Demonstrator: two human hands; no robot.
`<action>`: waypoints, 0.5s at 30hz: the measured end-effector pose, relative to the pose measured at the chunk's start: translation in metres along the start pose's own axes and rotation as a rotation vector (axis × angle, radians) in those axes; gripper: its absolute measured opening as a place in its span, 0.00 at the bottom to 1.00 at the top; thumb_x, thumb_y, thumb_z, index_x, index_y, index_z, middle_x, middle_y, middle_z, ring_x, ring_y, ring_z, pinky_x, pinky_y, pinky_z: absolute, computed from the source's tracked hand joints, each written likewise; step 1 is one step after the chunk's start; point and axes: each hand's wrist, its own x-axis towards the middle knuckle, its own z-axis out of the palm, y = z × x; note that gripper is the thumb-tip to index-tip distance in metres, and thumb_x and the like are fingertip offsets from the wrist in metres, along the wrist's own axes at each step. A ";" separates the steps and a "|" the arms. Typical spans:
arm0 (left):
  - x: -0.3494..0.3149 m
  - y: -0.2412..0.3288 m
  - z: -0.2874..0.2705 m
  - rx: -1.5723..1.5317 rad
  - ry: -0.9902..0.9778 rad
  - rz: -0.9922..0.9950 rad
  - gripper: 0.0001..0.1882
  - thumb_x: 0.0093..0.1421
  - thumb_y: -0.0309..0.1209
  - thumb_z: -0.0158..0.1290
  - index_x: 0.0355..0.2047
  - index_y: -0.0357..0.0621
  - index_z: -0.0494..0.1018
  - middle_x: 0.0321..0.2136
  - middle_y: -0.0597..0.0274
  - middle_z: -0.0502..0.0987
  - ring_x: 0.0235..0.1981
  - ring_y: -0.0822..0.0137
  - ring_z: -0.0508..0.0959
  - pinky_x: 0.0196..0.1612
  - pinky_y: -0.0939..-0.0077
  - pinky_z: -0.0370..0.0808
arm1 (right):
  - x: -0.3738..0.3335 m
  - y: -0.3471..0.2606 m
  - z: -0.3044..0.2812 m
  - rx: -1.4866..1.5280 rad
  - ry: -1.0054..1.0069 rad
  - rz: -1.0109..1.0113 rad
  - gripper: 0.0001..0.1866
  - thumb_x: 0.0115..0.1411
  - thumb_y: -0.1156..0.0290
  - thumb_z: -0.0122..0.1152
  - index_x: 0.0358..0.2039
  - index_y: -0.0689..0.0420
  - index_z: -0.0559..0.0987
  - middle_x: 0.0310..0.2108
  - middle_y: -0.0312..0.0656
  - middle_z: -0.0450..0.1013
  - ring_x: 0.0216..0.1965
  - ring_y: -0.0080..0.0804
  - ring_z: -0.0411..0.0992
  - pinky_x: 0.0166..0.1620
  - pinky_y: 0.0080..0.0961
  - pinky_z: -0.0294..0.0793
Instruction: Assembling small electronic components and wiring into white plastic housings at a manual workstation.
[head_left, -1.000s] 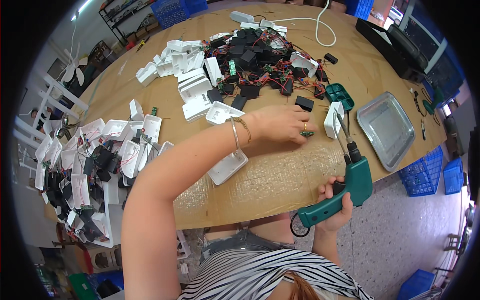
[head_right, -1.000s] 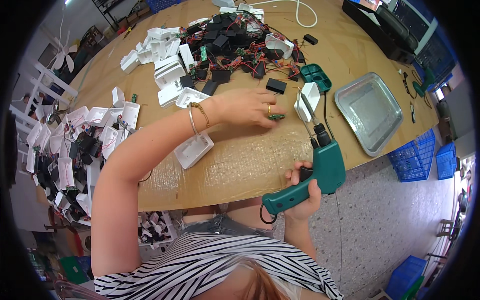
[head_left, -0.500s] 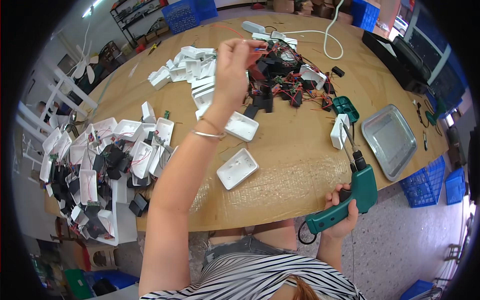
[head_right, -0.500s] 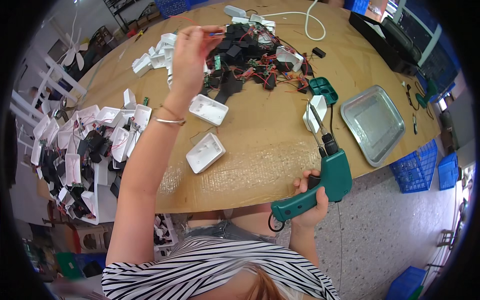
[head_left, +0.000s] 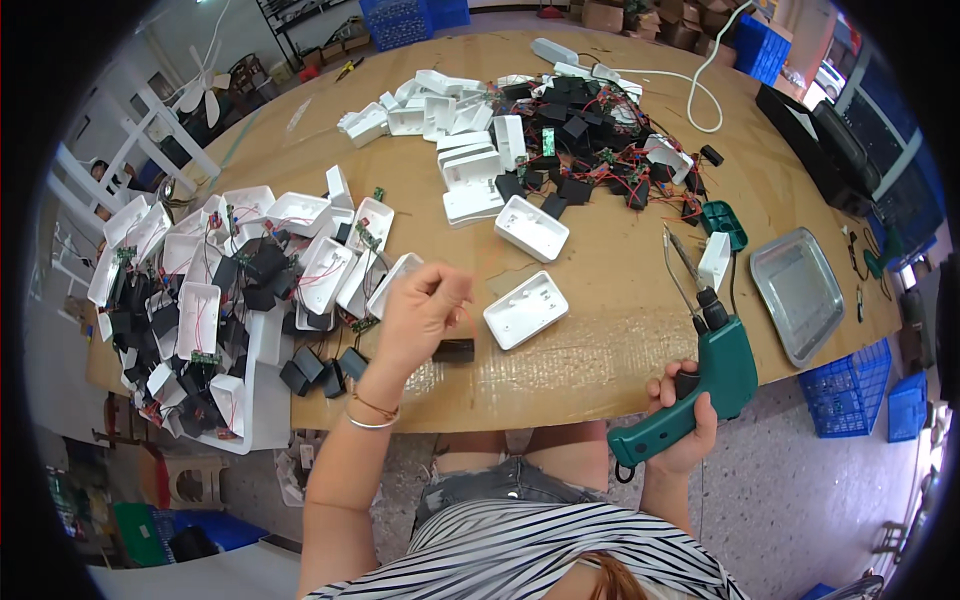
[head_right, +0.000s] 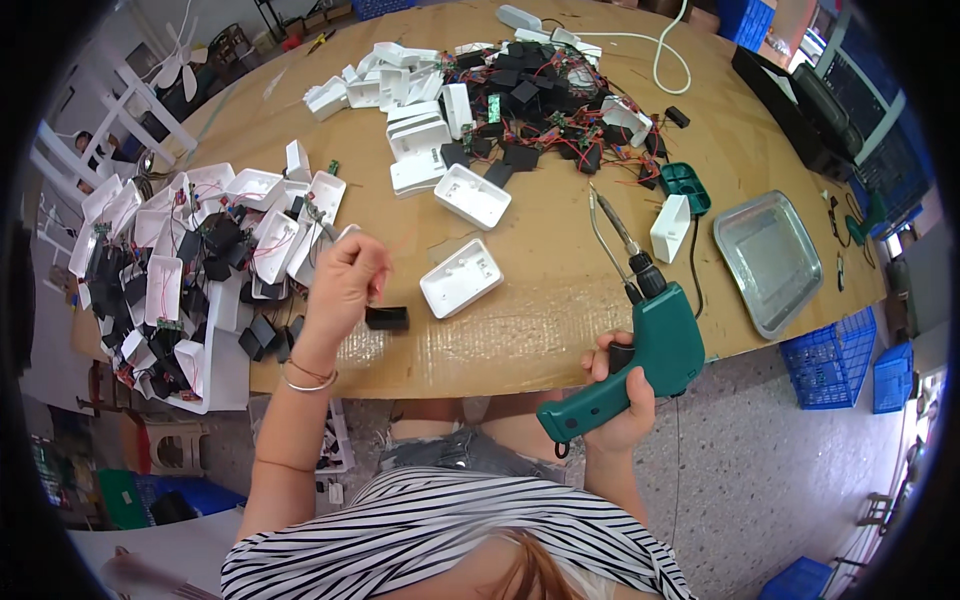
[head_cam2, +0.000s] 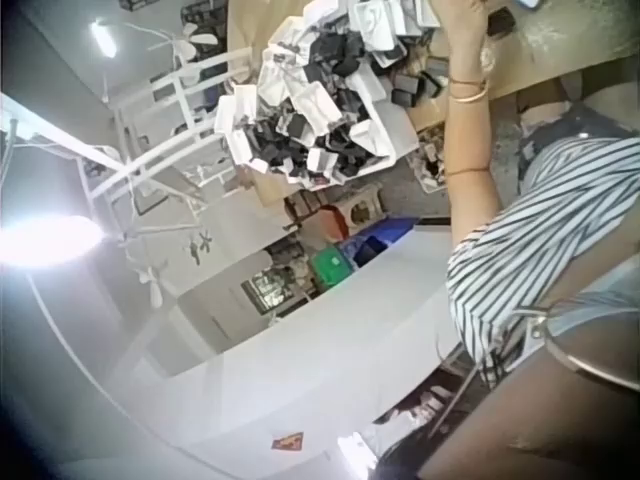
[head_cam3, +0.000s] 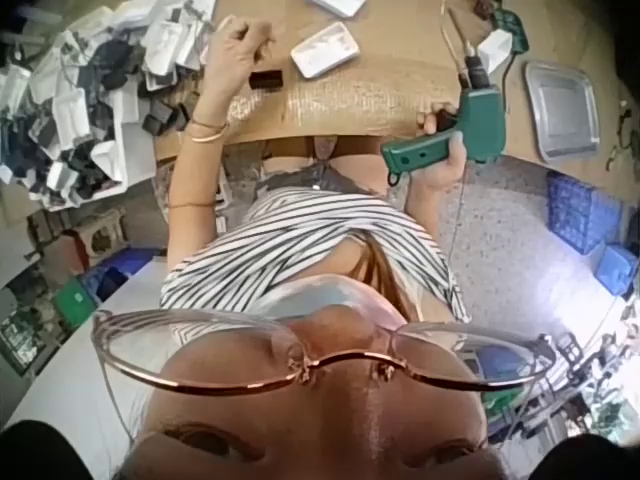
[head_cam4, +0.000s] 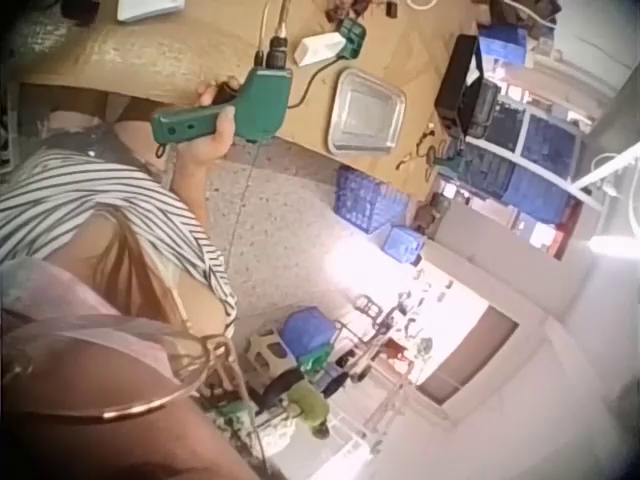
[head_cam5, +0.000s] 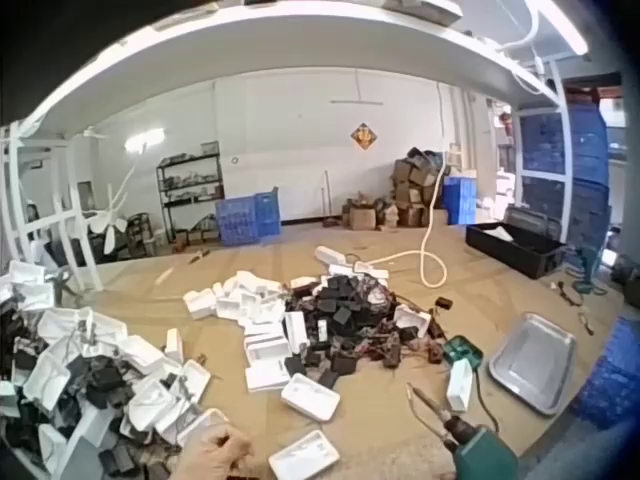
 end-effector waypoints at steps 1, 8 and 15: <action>-0.005 -0.009 0.001 0.003 -0.013 0.017 0.15 0.60 0.41 0.47 0.24 0.42 0.67 0.14 0.72 0.65 0.14 0.83 0.61 0.17 0.91 0.57 | -0.002 0.002 0.005 -0.026 -0.009 0.012 0.22 0.56 0.62 0.47 0.45 0.64 0.64 0.39 0.44 0.65 0.29 0.23 0.63 0.41 0.26 0.62; -0.013 -0.021 0.014 -0.243 -0.059 -0.017 0.22 0.59 0.37 0.50 0.49 0.36 0.62 0.25 0.69 0.68 0.24 0.81 0.66 0.27 0.89 0.64 | -0.012 0.012 0.021 -0.120 -0.089 0.009 0.23 0.55 0.61 0.47 0.46 0.65 0.65 0.39 0.45 0.64 0.28 0.22 0.63 0.40 0.26 0.60; -0.028 -0.007 0.013 -0.303 -0.205 -0.139 0.09 0.55 0.23 0.52 0.36 0.32 0.74 0.29 0.60 0.76 0.28 0.75 0.74 0.33 0.83 0.72 | -0.015 0.025 0.050 -0.192 -0.116 0.086 0.26 0.51 0.76 0.55 0.51 0.59 0.59 0.46 0.55 0.64 0.34 0.30 0.70 0.42 0.31 0.74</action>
